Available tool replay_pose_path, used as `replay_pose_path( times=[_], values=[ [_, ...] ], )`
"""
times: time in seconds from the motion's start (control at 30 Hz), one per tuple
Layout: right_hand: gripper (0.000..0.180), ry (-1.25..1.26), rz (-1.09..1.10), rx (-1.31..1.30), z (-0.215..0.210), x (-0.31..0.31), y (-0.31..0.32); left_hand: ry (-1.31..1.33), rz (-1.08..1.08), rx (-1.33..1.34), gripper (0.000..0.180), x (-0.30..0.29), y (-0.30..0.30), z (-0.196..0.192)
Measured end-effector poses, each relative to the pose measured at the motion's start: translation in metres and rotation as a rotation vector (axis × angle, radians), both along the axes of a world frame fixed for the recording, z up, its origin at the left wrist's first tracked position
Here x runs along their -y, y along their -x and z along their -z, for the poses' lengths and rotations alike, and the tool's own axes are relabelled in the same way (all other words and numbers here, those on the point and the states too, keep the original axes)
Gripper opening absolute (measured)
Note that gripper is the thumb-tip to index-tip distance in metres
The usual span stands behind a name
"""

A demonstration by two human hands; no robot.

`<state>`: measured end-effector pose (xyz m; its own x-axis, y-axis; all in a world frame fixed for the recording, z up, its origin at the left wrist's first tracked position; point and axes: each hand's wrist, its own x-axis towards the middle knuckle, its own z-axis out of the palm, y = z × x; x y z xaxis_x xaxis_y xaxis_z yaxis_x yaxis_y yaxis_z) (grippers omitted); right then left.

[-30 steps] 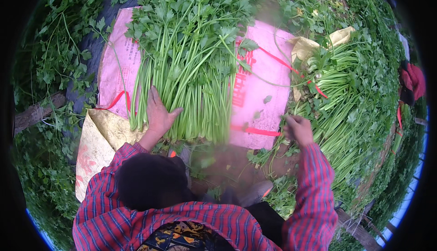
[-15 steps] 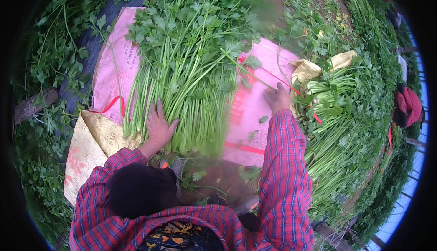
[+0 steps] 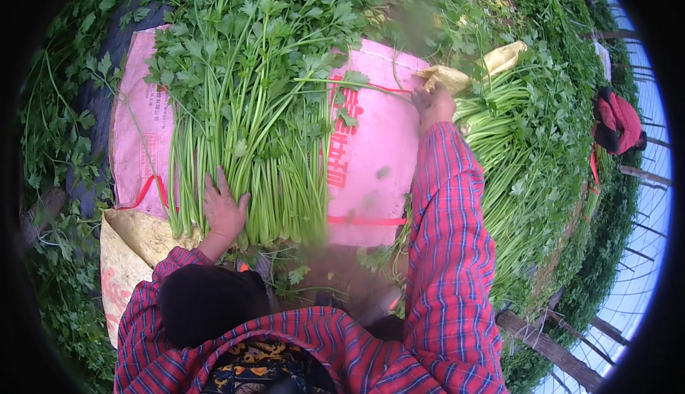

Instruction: The person gathers leafy green vegetables, aligns them into bundles, and ties them with red plastic ties. The bundles are placed on a pink sack on the ground inside a greenhouse.

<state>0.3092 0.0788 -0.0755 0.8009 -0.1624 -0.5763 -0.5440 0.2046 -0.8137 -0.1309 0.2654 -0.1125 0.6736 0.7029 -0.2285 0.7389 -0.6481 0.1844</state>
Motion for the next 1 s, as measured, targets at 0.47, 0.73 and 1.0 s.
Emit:
replay_pose_path(
  times=[0.47,0.73,1.0],
  values=[
    [0.013,0.012,-0.143,-0.254,0.074,-0.055,0.015,0.008,0.001,0.016,0.093,-0.001,0.0,-0.001],
    [0.009,0.148,-0.205,0.477,-0.066,-0.114,-0.037,0.071,0.017,-0.012,0.094,-0.002,0.0,-0.004],
    [0.012,0.366,-0.3,0.59,-0.133,-0.167,-0.082,0.046,0.004,-0.054,0.092,-0.001,-0.003,0.0]
  ],
)
